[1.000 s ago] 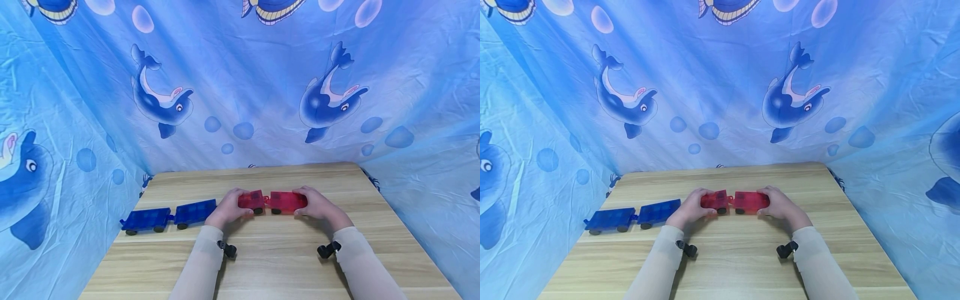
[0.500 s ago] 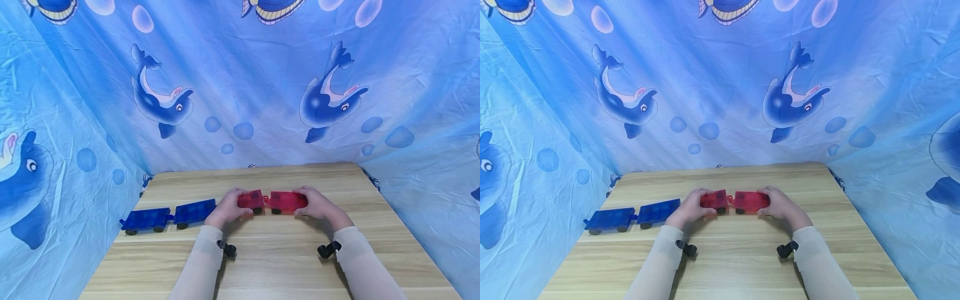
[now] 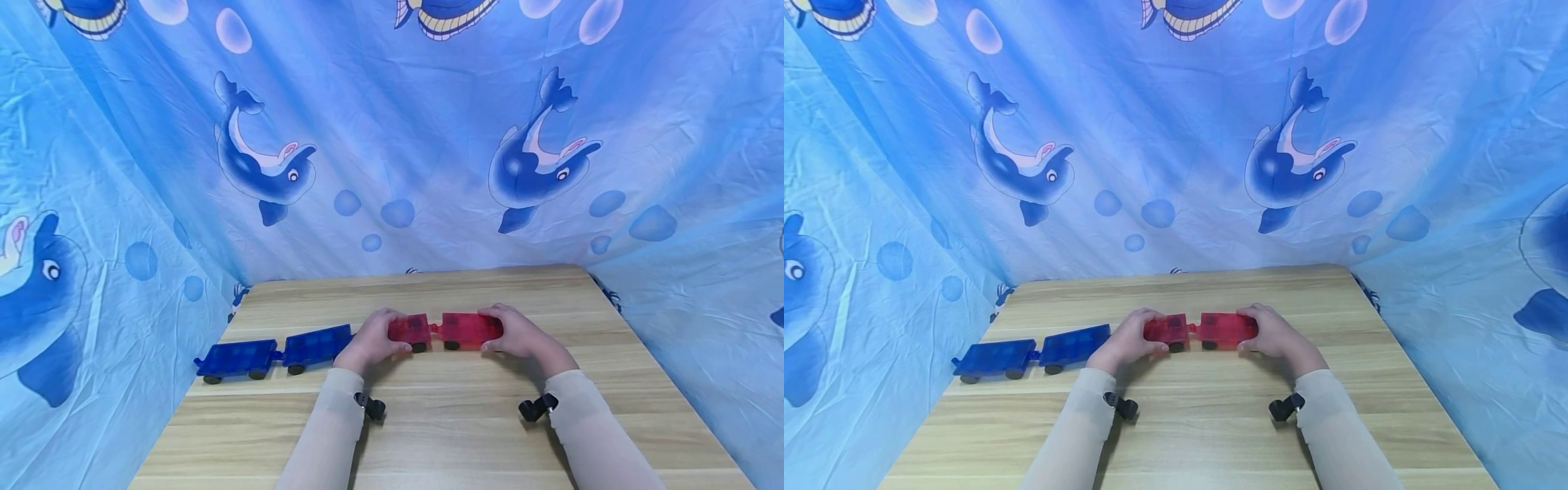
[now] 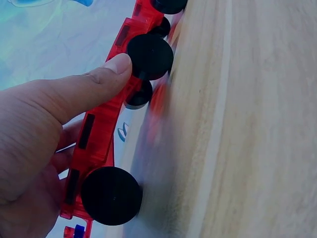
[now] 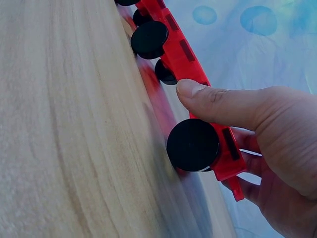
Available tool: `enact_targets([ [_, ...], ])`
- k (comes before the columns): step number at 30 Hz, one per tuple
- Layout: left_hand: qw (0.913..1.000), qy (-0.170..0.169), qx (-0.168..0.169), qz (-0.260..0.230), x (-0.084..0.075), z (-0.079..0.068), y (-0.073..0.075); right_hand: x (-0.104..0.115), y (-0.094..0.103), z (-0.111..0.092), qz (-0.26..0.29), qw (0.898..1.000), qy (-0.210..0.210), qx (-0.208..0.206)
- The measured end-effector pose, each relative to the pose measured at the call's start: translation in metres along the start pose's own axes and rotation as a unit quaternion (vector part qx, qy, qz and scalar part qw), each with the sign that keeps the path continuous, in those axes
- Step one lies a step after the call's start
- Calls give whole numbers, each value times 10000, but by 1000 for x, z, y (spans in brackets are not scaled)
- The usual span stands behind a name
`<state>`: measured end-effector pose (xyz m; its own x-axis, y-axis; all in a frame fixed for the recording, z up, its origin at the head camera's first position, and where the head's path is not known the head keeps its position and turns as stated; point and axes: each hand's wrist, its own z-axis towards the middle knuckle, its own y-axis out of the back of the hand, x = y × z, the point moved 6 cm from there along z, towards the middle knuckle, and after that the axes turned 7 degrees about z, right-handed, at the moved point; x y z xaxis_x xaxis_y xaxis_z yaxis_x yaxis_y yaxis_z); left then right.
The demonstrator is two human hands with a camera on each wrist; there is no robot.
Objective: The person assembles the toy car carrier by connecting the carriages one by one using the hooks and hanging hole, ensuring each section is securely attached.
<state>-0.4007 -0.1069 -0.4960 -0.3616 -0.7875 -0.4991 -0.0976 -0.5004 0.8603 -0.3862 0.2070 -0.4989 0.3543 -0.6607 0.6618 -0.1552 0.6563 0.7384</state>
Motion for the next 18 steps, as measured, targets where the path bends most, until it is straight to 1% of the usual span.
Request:
enact_targets([
  [9,9999,-62,55,71,0,-1,2,-2,3,-1,4,10000,-71,62],
  [18,9996,-117,57,254,4,-3,12,-9,10,-4,-47,9998,-187,11],
])
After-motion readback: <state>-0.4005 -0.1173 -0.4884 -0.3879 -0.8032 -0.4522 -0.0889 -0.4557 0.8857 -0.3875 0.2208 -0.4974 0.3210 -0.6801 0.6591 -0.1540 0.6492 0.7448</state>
